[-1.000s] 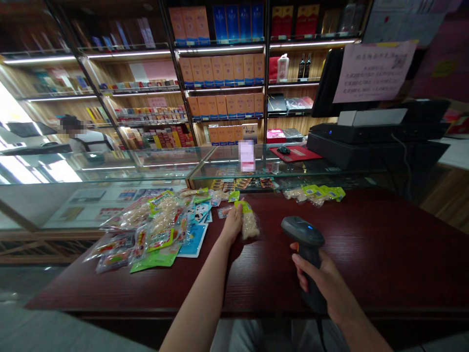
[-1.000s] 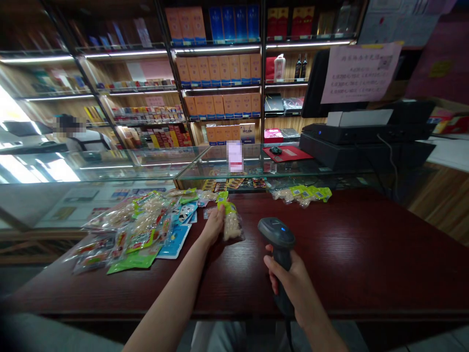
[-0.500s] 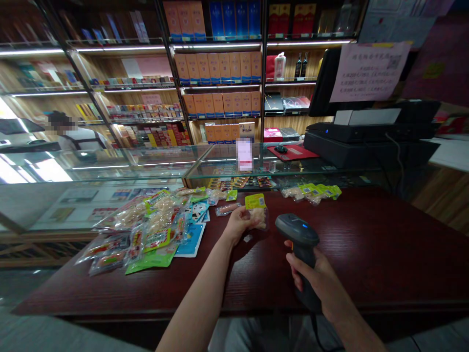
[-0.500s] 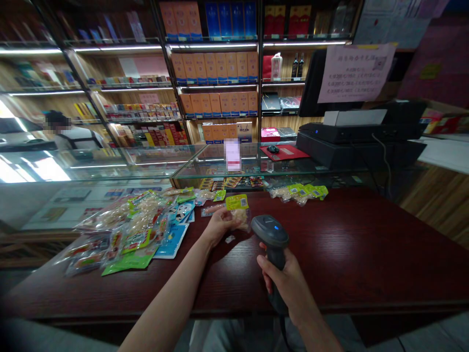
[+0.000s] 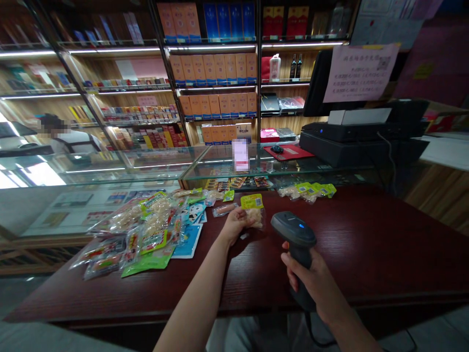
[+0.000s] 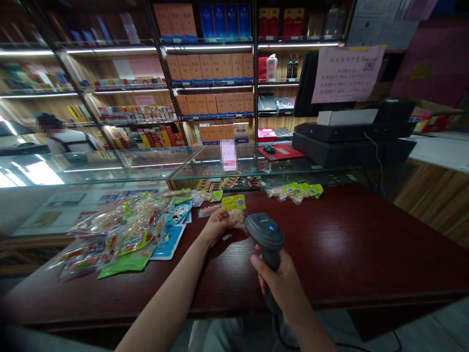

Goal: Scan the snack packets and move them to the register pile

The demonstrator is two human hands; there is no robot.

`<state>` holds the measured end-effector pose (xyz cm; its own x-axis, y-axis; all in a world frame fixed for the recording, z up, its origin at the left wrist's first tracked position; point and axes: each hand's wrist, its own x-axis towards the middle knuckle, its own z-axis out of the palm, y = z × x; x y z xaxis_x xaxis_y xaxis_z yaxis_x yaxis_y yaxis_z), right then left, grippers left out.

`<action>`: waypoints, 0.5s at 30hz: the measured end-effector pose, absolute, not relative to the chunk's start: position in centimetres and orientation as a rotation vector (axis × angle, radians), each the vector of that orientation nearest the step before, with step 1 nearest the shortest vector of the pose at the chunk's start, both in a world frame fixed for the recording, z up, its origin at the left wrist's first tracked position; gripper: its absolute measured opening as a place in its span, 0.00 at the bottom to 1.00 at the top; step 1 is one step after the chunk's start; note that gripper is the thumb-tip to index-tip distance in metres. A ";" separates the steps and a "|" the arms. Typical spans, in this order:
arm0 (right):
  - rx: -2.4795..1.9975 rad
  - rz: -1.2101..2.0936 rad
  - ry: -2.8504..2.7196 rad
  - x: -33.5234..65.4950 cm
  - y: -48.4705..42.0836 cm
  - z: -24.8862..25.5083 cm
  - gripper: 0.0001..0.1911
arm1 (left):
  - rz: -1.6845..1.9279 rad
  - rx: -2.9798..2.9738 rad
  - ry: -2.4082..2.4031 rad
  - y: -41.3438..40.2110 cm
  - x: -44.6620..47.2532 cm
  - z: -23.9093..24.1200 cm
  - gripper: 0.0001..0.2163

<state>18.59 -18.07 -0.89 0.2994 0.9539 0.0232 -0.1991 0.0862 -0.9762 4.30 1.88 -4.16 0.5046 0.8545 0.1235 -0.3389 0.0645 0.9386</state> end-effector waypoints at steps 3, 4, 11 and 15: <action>-1.143 1.053 -0.855 18.6 -18.1 -0.7 0.21 | 0.962 1.223 0.553 1.8 4.3 -4.0 0.23; -1.144 1.054 -0.856 18.6 -18.2 -0.7 0.21 | 0.964 1.228 0.552 1.8 4.3 -3.9 0.23; -1.156 1.051 -0.836 18.8 -18.2 -0.4 0.25 | 0.981 1.185 0.565 1.5 4.3 -3.8 0.24; -1.153 1.056 -0.793 18.9 -18.3 -0.2 0.27 | 0.987 1.164 0.566 1.4 4.3 -3.6 0.25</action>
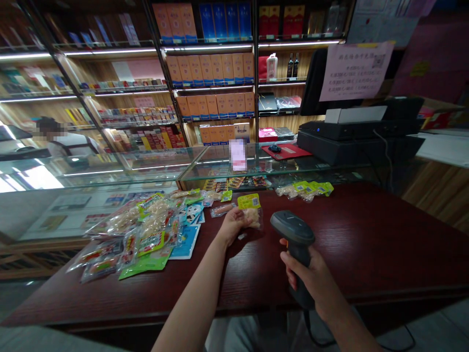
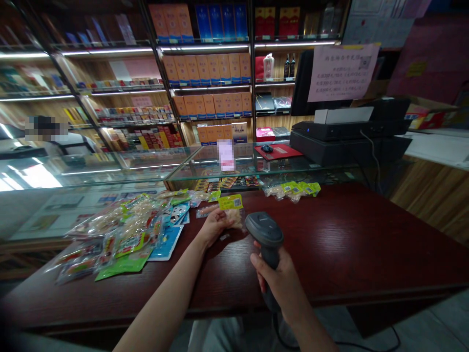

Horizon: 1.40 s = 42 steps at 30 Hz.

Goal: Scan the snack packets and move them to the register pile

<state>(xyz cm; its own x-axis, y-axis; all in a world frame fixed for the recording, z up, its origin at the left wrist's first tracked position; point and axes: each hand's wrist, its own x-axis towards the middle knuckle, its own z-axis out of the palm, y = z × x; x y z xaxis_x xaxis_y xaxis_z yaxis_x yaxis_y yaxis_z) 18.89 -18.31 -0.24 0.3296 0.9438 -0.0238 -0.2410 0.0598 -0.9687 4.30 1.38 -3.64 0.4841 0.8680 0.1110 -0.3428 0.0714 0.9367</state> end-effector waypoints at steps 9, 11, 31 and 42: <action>-1.122 1.064 -0.751 19.8 -18.9 -0.8 0.27 | 0.979 1.181 0.587 1.2 4.3 -3.4 0.24; -1.125 1.056 -0.732 20.2 -19.2 -0.9 0.27 | 0.990 1.201 0.601 1.1 4.4 -3.4 0.23; -1.125 1.056 -0.573 26.6 -20.3 -1.4 0.30 | 0.972 1.027 0.630 3.4 14.1 0.4 0.27; -1.130 1.055 -0.481 28.3 -19.6 -1.7 0.32 | 1.063 1.079 0.718 9.4 21.4 1.0 0.23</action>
